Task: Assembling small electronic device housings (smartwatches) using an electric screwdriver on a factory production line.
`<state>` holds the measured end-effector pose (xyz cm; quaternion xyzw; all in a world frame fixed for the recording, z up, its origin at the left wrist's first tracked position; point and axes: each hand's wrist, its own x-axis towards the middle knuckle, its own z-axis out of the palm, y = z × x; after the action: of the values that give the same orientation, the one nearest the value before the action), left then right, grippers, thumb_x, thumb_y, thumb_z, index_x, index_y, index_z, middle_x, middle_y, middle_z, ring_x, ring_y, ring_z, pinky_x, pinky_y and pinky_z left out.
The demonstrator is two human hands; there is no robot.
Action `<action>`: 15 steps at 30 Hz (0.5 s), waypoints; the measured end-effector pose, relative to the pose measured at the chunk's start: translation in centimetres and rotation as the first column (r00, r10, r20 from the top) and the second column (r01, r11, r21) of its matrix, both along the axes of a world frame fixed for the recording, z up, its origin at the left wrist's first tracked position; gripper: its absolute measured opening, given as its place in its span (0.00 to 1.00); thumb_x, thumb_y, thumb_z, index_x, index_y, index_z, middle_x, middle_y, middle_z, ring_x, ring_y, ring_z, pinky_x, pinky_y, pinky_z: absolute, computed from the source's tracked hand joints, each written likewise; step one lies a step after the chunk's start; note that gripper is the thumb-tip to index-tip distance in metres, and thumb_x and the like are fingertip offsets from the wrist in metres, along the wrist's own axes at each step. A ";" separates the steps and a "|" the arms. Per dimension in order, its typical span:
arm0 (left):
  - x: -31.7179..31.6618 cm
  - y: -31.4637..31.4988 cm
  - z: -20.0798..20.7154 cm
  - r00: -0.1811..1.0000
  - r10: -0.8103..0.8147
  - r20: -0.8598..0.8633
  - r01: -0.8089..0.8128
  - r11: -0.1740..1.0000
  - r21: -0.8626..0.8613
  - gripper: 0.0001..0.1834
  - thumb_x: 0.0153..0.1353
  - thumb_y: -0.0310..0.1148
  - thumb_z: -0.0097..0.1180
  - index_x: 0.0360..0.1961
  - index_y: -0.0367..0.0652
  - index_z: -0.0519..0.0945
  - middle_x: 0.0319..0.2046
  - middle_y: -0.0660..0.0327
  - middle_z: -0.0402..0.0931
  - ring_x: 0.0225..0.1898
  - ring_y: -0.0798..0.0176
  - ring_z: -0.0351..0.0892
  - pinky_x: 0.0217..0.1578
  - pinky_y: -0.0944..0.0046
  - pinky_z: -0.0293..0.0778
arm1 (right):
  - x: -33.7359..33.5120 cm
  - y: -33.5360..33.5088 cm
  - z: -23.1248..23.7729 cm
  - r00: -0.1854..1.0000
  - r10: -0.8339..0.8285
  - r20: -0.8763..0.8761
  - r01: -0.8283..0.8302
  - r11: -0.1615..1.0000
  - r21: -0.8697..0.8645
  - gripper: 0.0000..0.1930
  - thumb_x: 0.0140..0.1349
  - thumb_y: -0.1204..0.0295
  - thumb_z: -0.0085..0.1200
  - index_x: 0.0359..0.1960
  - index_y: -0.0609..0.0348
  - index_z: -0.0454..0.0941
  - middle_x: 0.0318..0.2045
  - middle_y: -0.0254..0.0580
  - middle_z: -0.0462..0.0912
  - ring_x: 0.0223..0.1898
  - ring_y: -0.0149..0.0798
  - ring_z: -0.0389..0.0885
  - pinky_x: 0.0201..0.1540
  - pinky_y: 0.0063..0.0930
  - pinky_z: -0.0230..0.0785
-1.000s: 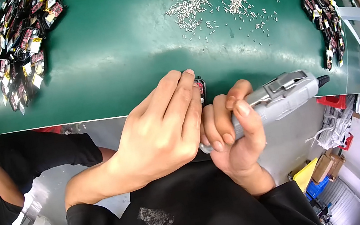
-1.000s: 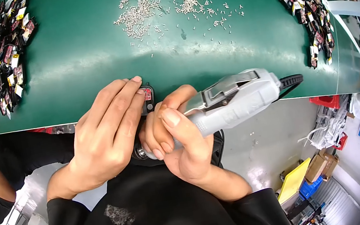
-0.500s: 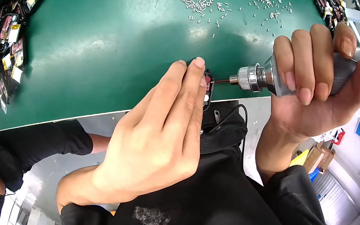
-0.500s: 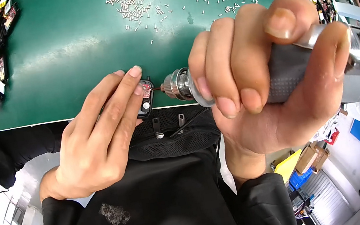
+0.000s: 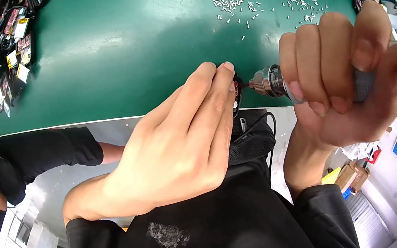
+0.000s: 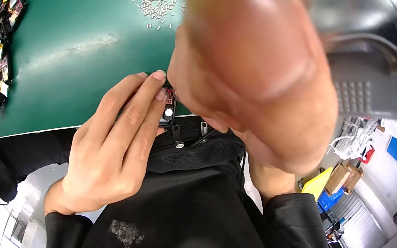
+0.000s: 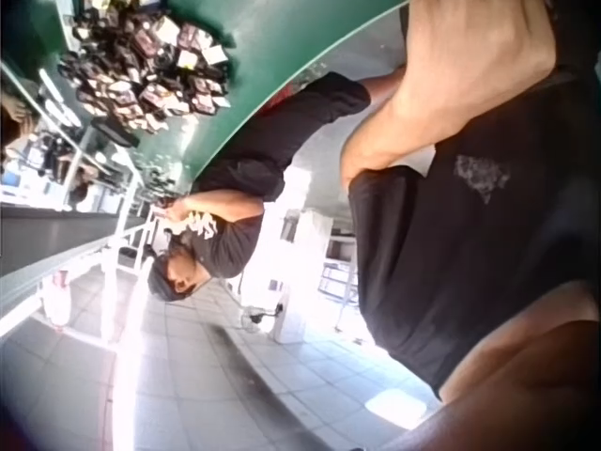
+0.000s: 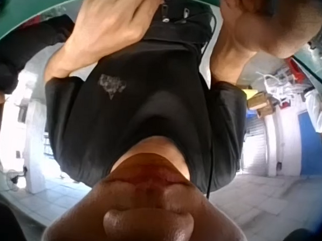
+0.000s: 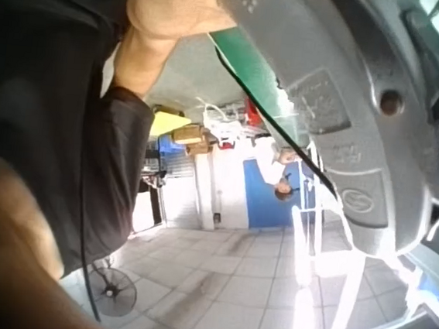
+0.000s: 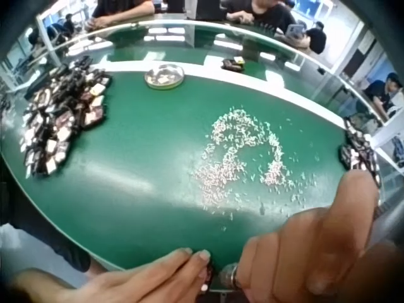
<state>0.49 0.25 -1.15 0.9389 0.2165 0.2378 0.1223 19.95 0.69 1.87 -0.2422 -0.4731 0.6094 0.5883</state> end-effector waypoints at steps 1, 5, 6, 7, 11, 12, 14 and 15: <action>-0.1 0.2 0.3 1.000 0.002 -0.003 -0.002 1.000 0.014 0.20 0.36 0.20 0.59 0.36 0.21 0.77 0.43 0.42 0.76 0.41 0.47 0.77 0.34 0.60 0.79 | -0.4 0.2 0.2 0.999 -0.030 0.027 0.030 0.999 0.023 0.15 0.71 0.57 0.35 0.33 0.53 0.64 0.12 0.26 0.61 0.11 0.23 0.58 0.21 0.20 0.58; -1.1 0.4 1.5 0.995 -0.020 -0.099 0.016 0.999 -0.040 0.23 0.38 0.22 0.59 0.40 0.22 0.75 0.47 0.42 0.73 0.46 0.47 0.75 0.39 0.58 0.78 | -2.2 1.0 0.9 0.999 0.002 0.049 -0.007 0.994 0.112 0.12 0.69 0.62 0.39 0.31 0.55 0.63 0.11 0.26 0.60 0.10 0.22 0.56 0.19 0.19 0.57; -1.3 0.5 1.7 0.994 -0.025 -0.108 0.019 0.998 -0.053 0.23 0.38 0.23 0.59 0.40 0.22 0.75 0.48 0.43 0.73 0.46 0.47 0.74 0.40 0.57 0.77 | -2.2 0.8 0.6 0.998 -0.039 0.049 0.035 0.995 0.096 0.11 0.68 0.63 0.41 0.30 0.55 0.62 0.11 0.26 0.60 0.09 0.22 0.55 0.18 0.19 0.56; -1.1 0.3 2.0 0.993 -0.029 -0.116 0.023 0.999 -0.049 0.22 0.40 0.24 0.59 0.39 0.23 0.76 0.47 0.44 0.73 0.47 0.47 0.74 0.42 0.58 0.77 | -2.1 0.5 0.5 0.996 -0.079 0.042 0.075 0.994 0.084 0.11 0.67 0.65 0.44 0.29 0.55 0.61 0.10 0.26 0.59 0.09 0.22 0.54 0.17 0.19 0.55; -1.0 -0.1 1.3 0.997 -0.041 -0.059 0.042 0.999 0.024 0.20 0.43 0.25 0.55 0.39 0.23 0.76 0.46 0.43 0.73 0.50 0.49 0.73 0.46 0.59 0.76 | -1.2 -0.2 0.1 0.984 -0.055 -0.170 0.056 0.998 -0.003 0.10 0.61 0.71 0.53 0.31 0.59 0.63 0.12 0.31 0.62 0.09 0.26 0.56 0.15 0.24 0.54; -1.4 -0.2 1.2 0.994 -0.062 -0.092 0.066 0.997 0.036 0.20 0.46 0.25 0.56 0.41 0.24 0.76 0.47 0.44 0.73 0.49 0.49 0.73 0.46 0.59 0.75 | -1.0 -0.6 -0.2 0.976 -0.099 -0.193 0.113 0.991 0.064 0.11 0.62 0.68 0.53 0.34 0.59 0.63 0.11 0.29 0.60 0.09 0.26 0.56 0.14 0.22 0.55; -2.8 0.9 2.2 0.996 0.028 -0.089 -0.027 1.000 0.008 0.21 0.47 0.26 0.58 0.43 0.27 0.75 0.47 0.47 0.74 0.49 0.49 0.74 0.47 0.59 0.75 | 0.3 -1.7 0.0 0.933 -0.187 -0.307 0.230 0.967 0.111 0.11 0.66 0.65 0.48 0.36 0.56 0.61 0.09 0.26 0.59 0.08 0.23 0.54 0.14 0.19 0.55; -4.0 2.1 3.2 0.983 0.159 -0.088 -0.157 0.987 0.025 0.23 0.46 0.27 0.61 0.46 0.32 0.74 0.46 0.49 0.74 0.48 0.50 0.75 0.48 0.58 0.74 | 1.3 -2.7 0.2 0.895 -0.257 -0.364 0.299 0.952 0.060 0.10 0.67 0.66 0.47 0.35 0.56 0.61 0.09 0.26 0.58 0.08 0.22 0.54 0.15 0.19 0.55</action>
<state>-3.51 2.38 2.01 0.9296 0.2934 0.2064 0.0849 21.20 -2.06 2.04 -0.1602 -0.3549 0.5242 0.7574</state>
